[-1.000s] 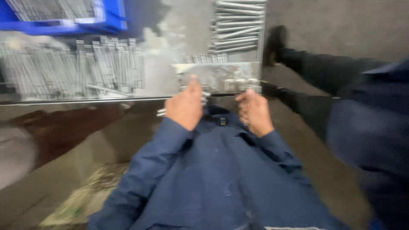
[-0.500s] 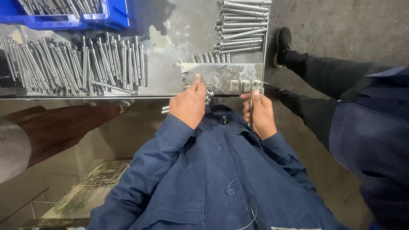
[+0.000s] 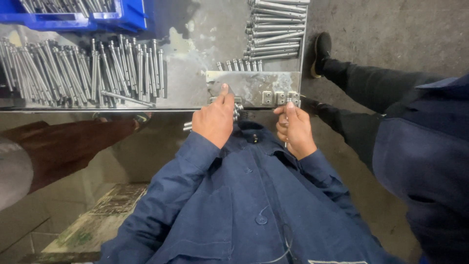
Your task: The person picks up metal rods from a table and places them into a metal jig with multiple holes. They repeatedly pick up rods, insert them into the jig, and then remove them to place them in a pile on the table. The process is repeated throughout the clip.
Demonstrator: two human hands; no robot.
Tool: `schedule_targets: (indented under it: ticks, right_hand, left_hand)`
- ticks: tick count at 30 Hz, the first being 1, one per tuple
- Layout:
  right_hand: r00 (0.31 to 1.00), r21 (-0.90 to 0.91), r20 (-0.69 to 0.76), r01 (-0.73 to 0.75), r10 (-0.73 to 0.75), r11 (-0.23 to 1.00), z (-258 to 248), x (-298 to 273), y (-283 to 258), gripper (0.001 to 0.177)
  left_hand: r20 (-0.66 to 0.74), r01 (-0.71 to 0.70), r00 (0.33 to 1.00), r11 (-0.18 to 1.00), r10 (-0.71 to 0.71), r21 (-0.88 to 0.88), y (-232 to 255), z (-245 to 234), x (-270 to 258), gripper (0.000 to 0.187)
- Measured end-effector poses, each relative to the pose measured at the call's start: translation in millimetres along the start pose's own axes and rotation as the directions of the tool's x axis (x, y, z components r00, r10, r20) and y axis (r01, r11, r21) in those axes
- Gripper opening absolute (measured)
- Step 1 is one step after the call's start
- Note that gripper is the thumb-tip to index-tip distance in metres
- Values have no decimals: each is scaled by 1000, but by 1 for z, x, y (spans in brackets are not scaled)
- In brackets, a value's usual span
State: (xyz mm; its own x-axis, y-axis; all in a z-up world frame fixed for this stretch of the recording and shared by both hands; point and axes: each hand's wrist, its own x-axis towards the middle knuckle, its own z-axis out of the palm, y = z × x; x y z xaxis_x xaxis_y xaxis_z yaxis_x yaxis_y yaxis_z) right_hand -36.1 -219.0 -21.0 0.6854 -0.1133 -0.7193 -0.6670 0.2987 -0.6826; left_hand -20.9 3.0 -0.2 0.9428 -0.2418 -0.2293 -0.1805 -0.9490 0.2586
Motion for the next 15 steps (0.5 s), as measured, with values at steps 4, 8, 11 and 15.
schedule_targets:
  ticks: [4, 8, 11, 15]
  right_hand:
    - [1000, 26, 24, -13, 13, 1000, -1, -1, 0, 42]
    - [999, -18, 38, -12, 13, 1000, -2, -3, -6, 41]
    - [999, -2, 36, -11, 11, 1000, 0, -6, -8, 44]
    - [999, -30, -29, 33, -34, 999, 5, -8, -2, 45]
  left_hand:
    - [-2, 0, 1000, 1000, 0, 10, 0, -7, 0, 34]
    - [7, 4, 1000, 1000, -4, 1, 1, -3, 1, 35]
    - [7, 5, 1000, 1000, -5, -3, 2, -5, 1, 35]
    - [-24, 5, 1000, 999, -4, 45, 3, -1, 1, 35]
